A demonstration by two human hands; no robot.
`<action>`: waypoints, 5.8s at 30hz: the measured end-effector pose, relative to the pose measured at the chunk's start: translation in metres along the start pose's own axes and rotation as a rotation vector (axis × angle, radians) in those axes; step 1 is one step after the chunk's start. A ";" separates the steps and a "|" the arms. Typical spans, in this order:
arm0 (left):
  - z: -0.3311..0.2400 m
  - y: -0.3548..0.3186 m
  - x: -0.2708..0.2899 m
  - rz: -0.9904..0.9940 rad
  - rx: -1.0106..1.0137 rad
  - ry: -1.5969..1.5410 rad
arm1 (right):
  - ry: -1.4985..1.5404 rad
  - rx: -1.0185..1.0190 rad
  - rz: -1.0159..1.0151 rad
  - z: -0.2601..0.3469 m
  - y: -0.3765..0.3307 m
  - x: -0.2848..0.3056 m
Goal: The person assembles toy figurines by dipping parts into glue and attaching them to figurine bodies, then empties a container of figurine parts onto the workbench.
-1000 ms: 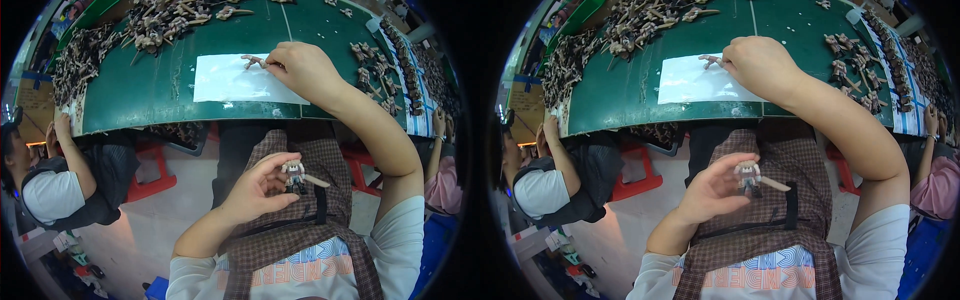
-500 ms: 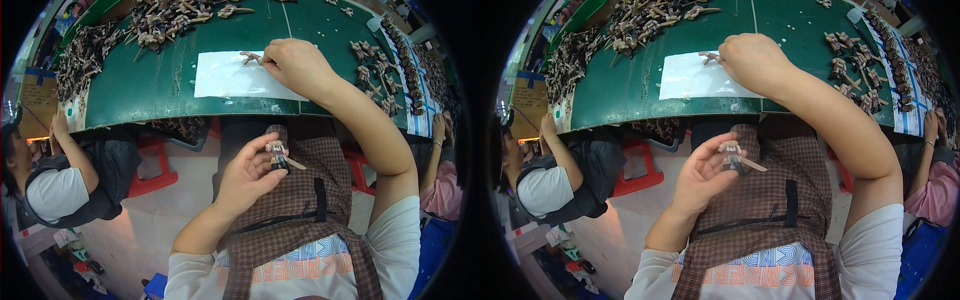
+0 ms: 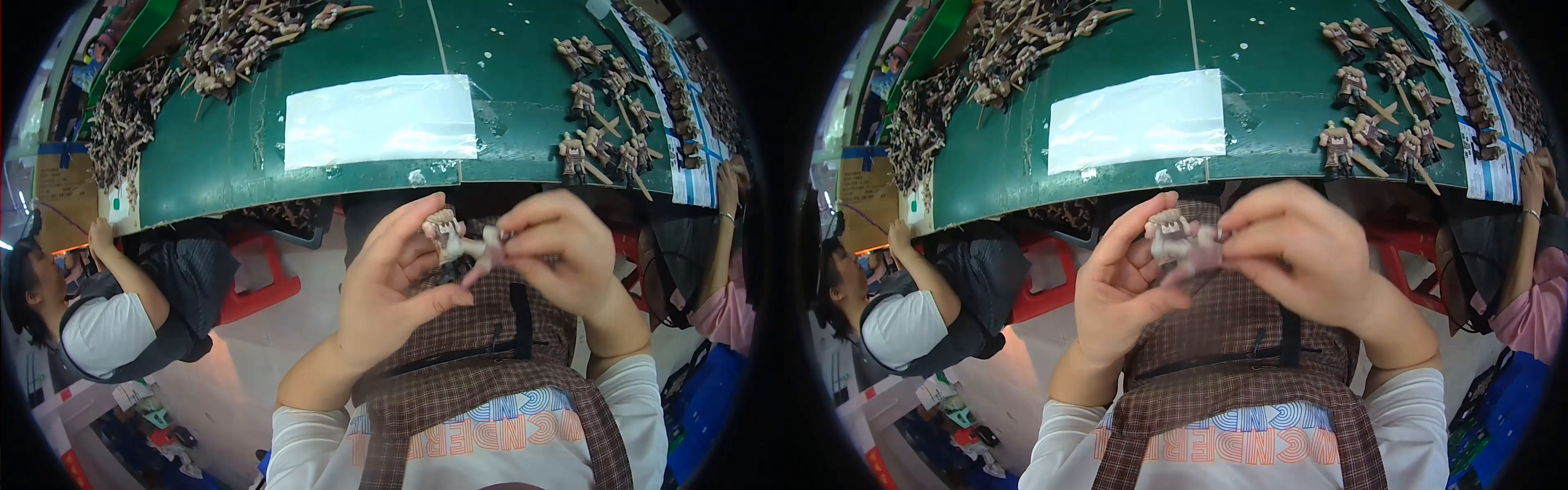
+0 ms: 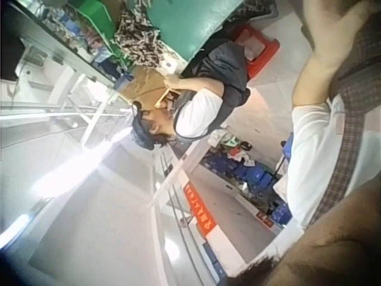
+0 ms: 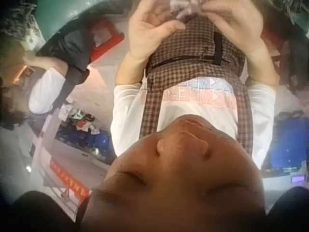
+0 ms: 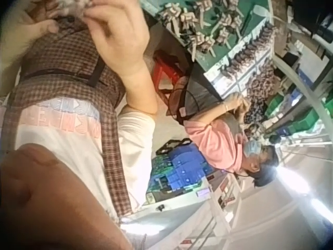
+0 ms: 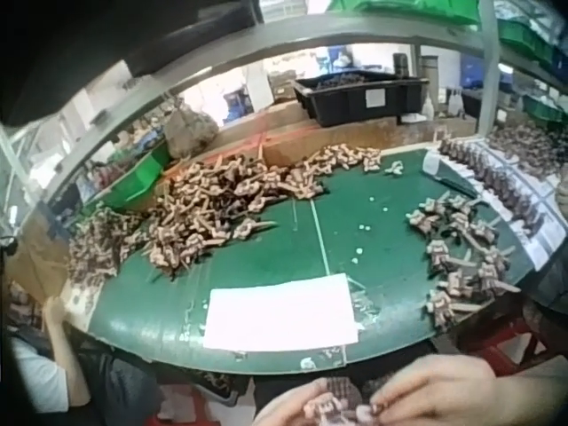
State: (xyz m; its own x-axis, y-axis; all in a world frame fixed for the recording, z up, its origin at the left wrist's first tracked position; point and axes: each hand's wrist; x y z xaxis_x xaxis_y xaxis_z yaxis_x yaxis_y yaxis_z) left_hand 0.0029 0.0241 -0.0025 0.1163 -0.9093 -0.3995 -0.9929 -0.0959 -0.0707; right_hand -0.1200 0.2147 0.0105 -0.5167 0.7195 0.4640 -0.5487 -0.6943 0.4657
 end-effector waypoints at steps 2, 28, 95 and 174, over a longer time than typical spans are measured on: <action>-0.003 0.003 -0.009 0.010 0.005 0.043 | 0.000 0.066 0.024 -0.002 -0.009 0.002; -0.002 0.007 -0.018 0.080 -0.117 0.438 | -0.037 0.072 -0.053 -0.009 -0.020 0.005; 0.074 -0.019 0.289 -0.698 -0.159 0.713 | -0.292 0.157 0.071 -0.012 -0.031 -0.047; 0.033 -0.004 0.016 0.222 0.340 -0.212 | -0.735 -0.359 0.015 -0.130 0.171 0.060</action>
State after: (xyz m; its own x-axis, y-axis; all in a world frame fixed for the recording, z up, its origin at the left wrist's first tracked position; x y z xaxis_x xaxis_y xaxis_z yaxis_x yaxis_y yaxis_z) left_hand 0.0094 0.0233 -0.0389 -0.0605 -0.7865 -0.6146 -0.9336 0.2624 -0.2439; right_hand -0.3305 0.1406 0.0196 -0.0311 0.4306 0.9020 -0.7863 -0.5676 0.2439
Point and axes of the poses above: each hand's wrist, its own y-axis towards the middle knuckle, its own x-axis out of the back of the hand, z = x × y, and after that the axes turned 2 degrees about -x, right-handed
